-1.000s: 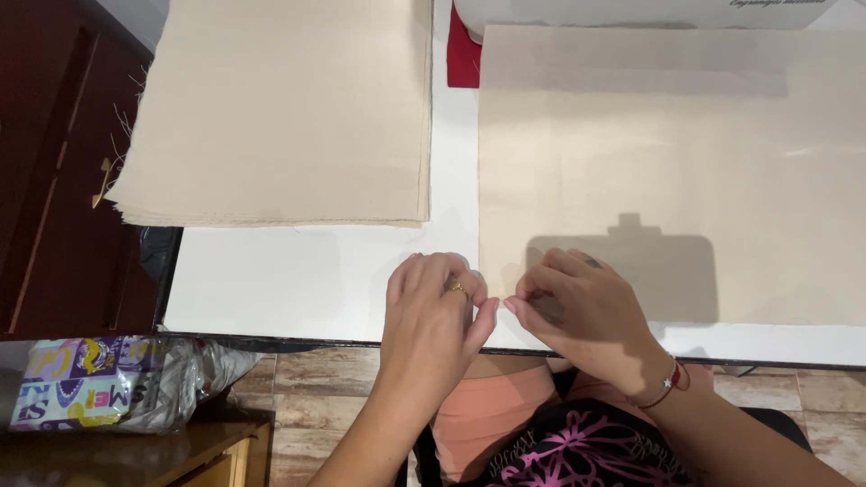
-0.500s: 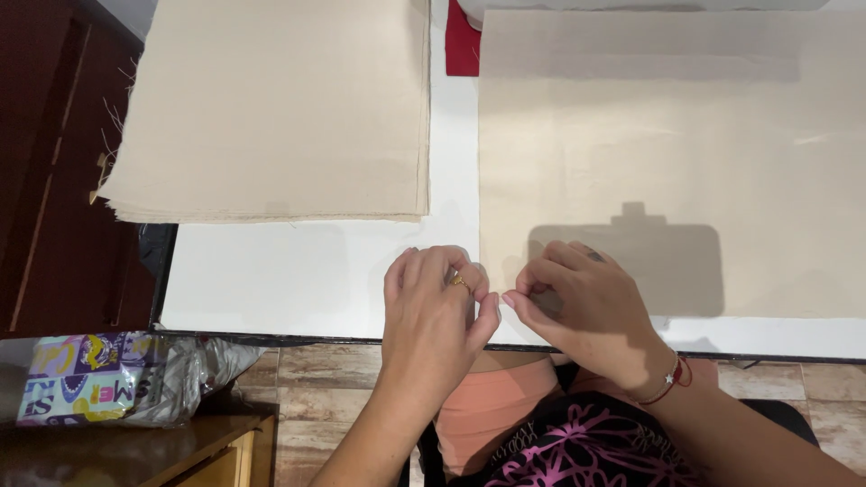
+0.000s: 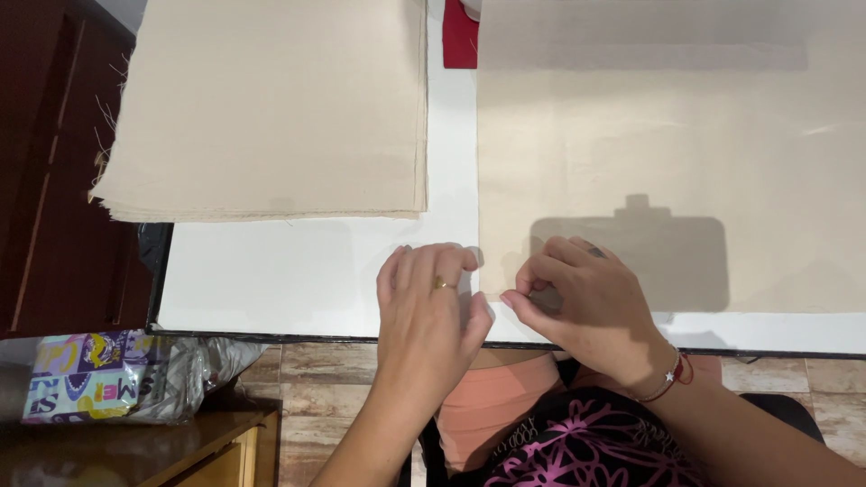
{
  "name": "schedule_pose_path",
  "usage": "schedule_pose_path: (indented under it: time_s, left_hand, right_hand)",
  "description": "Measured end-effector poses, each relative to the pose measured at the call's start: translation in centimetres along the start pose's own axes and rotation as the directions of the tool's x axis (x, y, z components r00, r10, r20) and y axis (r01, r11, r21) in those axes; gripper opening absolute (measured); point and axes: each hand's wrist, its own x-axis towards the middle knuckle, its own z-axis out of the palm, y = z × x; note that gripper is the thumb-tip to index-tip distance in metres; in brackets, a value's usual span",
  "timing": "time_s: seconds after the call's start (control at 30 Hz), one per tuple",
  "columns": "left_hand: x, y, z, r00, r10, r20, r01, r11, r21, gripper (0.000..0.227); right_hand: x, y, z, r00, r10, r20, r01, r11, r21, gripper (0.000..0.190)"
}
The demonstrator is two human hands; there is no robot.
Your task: Folding the edges of fabric pieces and securing them with pins to prepare for sewing.
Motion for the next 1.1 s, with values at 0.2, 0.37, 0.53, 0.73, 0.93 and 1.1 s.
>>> schedule_pose_path:
  time_s: [0.2, 0.37, 0.53, 0.73, 0.93, 1.1]
  left_hand:
    - [-3.0, 0.3, 0.3, 0.984, 0.163, -0.067, -0.148, 0.972, 0.184, 0.043]
    - [-4.0, 0.9, 0.3, 0.959, 0.282, -0.033, -0.255, 0.905, 0.341, 0.036]
    - [-4.4, 0.3, 0.9, 0.952, 0.3, -0.056, -0.257, 0.887, 0.383, 0.038]
    - [-4.3, 0.4, 0.4, 0.938, 0.344, -0.041, -0.304, 0.873, 0.381, 0.039]
    - [-4.5, 0.4, 0.3, 0.933, 0.356, 0.046, -0.324, 0.781, 0.534, 0.051]
    - [-5.1, 0.1, 0.9, 0.933, 0.344, 0.102, -0.329, 0.704, 0.63, 0.061]
  right_hand:
    - [0.0, 0.2, 0.0, 0.996, -0.093, -0.004, 0.093, 0.995, -0.023, 0.024]
    - [0.0, 0.1, -0.1, 0.994, -0.107, -0.011, 0.107, 0.994, -0.033, 0.02]
    - [0.1, 0.0, -0.1, 0.994, -0.103, -0.027, 0.102, 0.995, -0.023, 0.024]
    - [0.1, 0.0, -0.1, 0.99, -0.135, -0.046, 0.133, 0.99, -0.048, 0.023]
    - [-0.1, 0.6, -0.4, 0.993, -0.109, 0.036, 0.109, 0.994, 0.005, 0.018]
    - [-1.0, 1.5, -1.2, 0.99, -0.098, 0.1, 0.095, 0.995, 0.038, 0.013]
